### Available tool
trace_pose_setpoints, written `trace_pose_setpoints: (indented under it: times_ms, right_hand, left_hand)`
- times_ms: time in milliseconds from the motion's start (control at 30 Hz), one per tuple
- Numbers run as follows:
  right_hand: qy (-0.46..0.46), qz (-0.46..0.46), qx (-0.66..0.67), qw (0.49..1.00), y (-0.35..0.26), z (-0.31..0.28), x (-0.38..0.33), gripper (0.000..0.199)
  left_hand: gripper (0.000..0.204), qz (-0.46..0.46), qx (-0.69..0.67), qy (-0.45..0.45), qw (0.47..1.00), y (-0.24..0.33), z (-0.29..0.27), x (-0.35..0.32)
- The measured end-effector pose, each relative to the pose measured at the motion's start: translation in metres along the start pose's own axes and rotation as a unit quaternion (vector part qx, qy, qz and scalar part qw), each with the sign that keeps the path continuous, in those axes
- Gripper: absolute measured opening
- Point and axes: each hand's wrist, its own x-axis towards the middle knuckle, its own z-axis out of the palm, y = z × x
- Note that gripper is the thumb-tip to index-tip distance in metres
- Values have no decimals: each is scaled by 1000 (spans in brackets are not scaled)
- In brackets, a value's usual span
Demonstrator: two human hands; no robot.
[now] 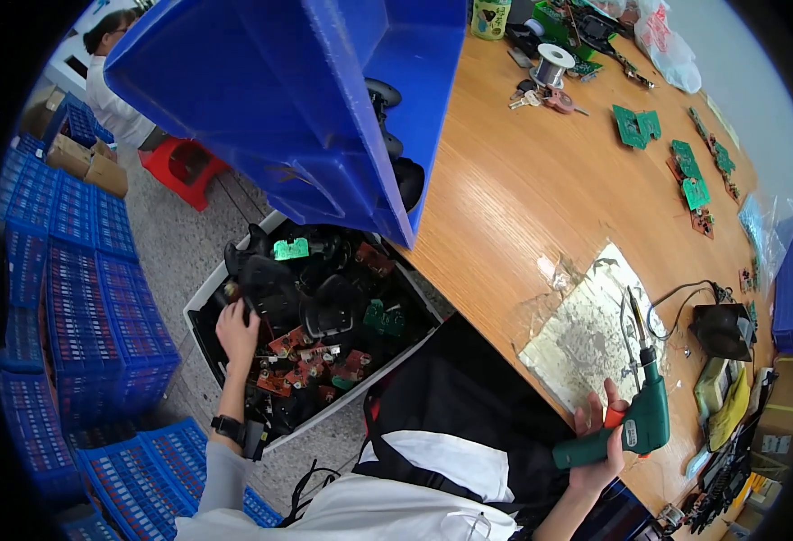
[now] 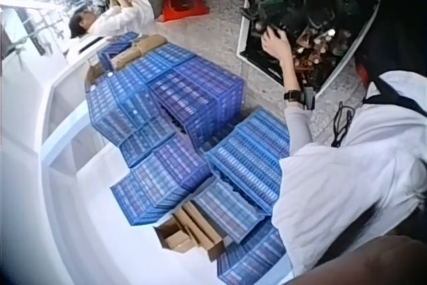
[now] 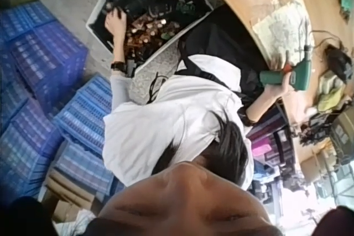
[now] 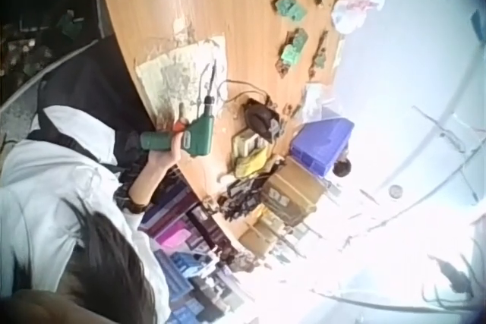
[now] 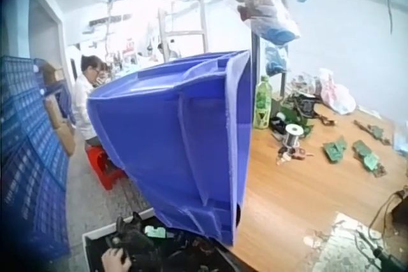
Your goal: Soldering electronic components onto circuit boards and assembling them into controller housings.
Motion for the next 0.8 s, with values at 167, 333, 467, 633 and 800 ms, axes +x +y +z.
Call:
trace_pose_setpoints:
  times_ms: [167,333,467,633,800]
  right_hand:
    - [1,11,20,1000,-3,4,1,41]
    - [-6,0,30,1000,-9,-8,3,40]
    - [6,8,39,999,2,-1,0,40]
    - [39,-15,38,998,-5,-8,-6,41]
    - [40,-12,40,998,-5,-7,-6,44]
  left_hand:
    - [57,-232,49,6,971,-76,-17,-8]
    - [34,196,-116,-31,973,175,-47,69]
    - [77,188,-134,-233,945,208,142,50]
    - [81,219,-169,-176,945,215,163,47]
    - [70,311,-249,-102,912,225,142,54]
